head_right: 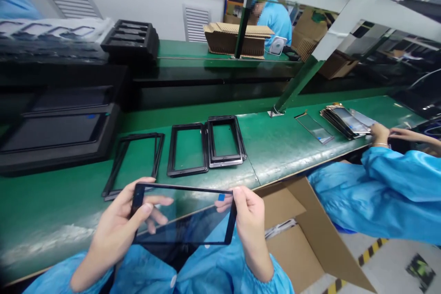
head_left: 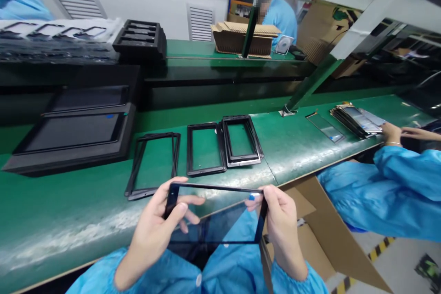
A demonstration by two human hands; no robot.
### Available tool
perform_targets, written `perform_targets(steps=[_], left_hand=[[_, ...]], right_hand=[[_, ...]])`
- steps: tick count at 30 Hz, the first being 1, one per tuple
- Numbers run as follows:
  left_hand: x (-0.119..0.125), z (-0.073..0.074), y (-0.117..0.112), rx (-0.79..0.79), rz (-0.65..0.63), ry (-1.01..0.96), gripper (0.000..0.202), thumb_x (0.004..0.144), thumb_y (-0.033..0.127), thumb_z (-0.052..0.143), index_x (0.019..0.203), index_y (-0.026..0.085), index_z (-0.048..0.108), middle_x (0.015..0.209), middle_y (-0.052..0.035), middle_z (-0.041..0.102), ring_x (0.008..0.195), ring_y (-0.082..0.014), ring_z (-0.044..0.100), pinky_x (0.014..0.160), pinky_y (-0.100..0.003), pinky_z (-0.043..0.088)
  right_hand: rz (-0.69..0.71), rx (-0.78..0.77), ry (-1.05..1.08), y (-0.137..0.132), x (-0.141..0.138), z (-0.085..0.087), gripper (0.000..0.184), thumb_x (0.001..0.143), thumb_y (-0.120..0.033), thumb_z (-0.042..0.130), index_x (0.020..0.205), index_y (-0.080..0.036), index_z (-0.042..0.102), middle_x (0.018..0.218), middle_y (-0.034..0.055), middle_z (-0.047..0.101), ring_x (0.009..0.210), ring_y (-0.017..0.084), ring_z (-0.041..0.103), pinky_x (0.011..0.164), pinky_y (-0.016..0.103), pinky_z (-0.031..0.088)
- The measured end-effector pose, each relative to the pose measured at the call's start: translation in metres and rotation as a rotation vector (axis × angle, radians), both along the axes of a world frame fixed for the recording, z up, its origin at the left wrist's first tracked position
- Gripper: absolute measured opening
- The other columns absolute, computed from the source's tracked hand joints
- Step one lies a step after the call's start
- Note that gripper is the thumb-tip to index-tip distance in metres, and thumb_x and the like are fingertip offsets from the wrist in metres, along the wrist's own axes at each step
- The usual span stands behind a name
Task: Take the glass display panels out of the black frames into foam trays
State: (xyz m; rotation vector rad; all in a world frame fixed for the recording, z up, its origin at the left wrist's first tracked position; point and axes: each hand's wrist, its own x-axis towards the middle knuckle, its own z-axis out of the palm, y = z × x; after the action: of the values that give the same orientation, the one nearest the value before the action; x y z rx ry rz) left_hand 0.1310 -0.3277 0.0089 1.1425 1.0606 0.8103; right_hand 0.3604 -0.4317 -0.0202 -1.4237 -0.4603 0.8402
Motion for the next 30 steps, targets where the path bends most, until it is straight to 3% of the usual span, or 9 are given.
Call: perform_targets(steps=[3, 8, 10, 12, 14, 16, 19, 25, 30], left_hand=[[0.0, -0.004, -0.002, -0.024, 0.006, -0.009, 0.061, 0.09, 0.052, 0.079, 0.134, 0.021, 0.051, 0.094, -0.0105, 0.085, 0.059, -0.0225, 0.077, 0.048, -0.027, 0.057], [-0.006, -0.011, 0.003, 0.071, -0.069, 0.073, 0.05, 0.102, 0.047, 0.064, 0.143, 0.022, 0.047, 0.112, -0.0142, 0.083, 0.07, -0.023, 0.079, 0.055, -0.03, 0.062], [-0.009, -0.009, 0.01, 0.293, -0.124, 0.211, 0.049, 0.105, 0.04, 0.061, 0.149, 0.024, 0.047, 0.14, -0.0176, 0.072, 0.105, -0.0284, 0.08, 0.081, -0.038, 0.067], [-0.011, -0.005, 0.022, 0.625, -0.223, 0.393, 0.051, 0.103, 0.033, 0.064, 0.152, 0.027, 0.052, 0.156, -0.0138, 0.062, 0.136, -0.0323, 0.065, 0.113, -0.049, 0.054], [-0.009, 0.001, 0.034, 0.922, -0.378, 0.528, 0.045, 0.101, 0.03, 0.067, 0.146, 0.027, 0.062, 0.147, -0.009, 0.07, 0.138, -0.0324, 0.063, 0.126, -0.056, 0.037], [-0.004, 0.006, 0.044, 1.089, -0.541, 0.547, 0.03, 0.103, 0.03, 0.065, 0.132, 0.025, 0.074, 0.125, -0.0058, 0.082, 0.117, -0.0291, 0.076, 0.121, -0.053, 0.044], [0.004, 0.009, 0.053, 1.139, -0.644, 0.481, 0.025, 0.107, 0.027, 0.058, 0.117, 0.02, 0.08, 0.105, -0.0043, 0.086, 0.091, -0.0231, 0.082, 0.087, -0.035, 0.062], [0.008, 0.011, 0.048, 1.156, -0.657, 0.489, 0.03, 0.109, 0.027, 0.053, 0.121, 0.019, 0.079, 0.104, -0.0048, 0.086, 0.087, -0.0228, 0.083, 0.073, -0.031, 0.059], [0.02, 0.013, 0.035, 0.997, -0.79, 0.584, 0.036, 0.11, 0.032, 0.049, 0.135, 0.025, 0.074, 0.11, -0.0039, 0.085, 0.094, -0.0264, 0.082, 0.071, -0.032, 0.057]], right_hand=[[-0.026, 0.026, -0.025, -0.003, -0.003, 0.001, 0.044, 0.099, -0.059, 0.066, 0.077, -0.022, 0.077, 0.06, 0.0044, 0.078, 0.057, 0.027, 0.079, 0.056, 0.033, 0.063], [0.059, 0.032, -0.026, -0.004, -0.005, 0.004, 0.043, 0.094, -0.056, 0.075, 0.115, -0.019, 0.077, 0.066, 0.0057, 0.081, 0.067, 0.028, 0.083, 0.067, 0.035, 0.067], [0.057, 0.013, -0.057, -0.004, -0.007, 0.006, 0.039, 0.09, -0.051, 0.08, 0.113, -0.02, 0.076, 0.063, 0.005, 0.081, 0.064, 0.027, 0.083, 0.066, 0.033, 0.068], [0.049, 0.005, -0.083, -0.005, -0.01, 0.007, 0.035, 0.089, -0.051, 0.081, 0.106, -0.02, 0.076, 0.062, 0.0056, 0.08, 0.061, 0.027, 0.082, 0.063, 0.031, 0.067], [0.057, 0.002, -0.113, -0.005, -0.014, 0.007, 0.033, 0.09, -0.05, 0.081, 0.104, -0.02, 0.076, 0.065, 0.0069, 0.082, 0.059, 0.026, 0.082, 0.061, 0.029, 0.067], [0.069, -0.008, -0.133, -0.007, -0.016, 0.006, 0.033, 0.091, -0.05, 0.081, 0.104, -0.02, 0.075, 0.07, 0.0083, 0.083, 0.058, 0.025, 0.081, 0.059, 0.029, 0.066], [0.072, -0.023, -0.135, -0.009, -0.019, 0.006, 0.034, 0.091, -0.05, 0.081, 0.102, -0.019, 0.075, 0.071, 0.0094, 0.084, 0.057, 0.025, 0.081, 0.057, 0.028, 0.066], [0.082, -0.023, -0.116, -0.009, -0.018, 0.007, 0.037, 0.091, -0.054, 0.079, 0.103, -0.019, 0.076, 0.07, 0.0092, 0.083, 0.055, 0.026, 0.081, 0.056, 0.03, 0.066], [0.156, -0.029, -0.126, -0.007, -0.024, 0.002, 0.037, 0.093, -0.053, 0.078, 0.104, -0.018, 0.078, 0.077, 0.0107, 0.085, 0.057, 0.026, 0.081, 0.057, 0.032, 0.067]])
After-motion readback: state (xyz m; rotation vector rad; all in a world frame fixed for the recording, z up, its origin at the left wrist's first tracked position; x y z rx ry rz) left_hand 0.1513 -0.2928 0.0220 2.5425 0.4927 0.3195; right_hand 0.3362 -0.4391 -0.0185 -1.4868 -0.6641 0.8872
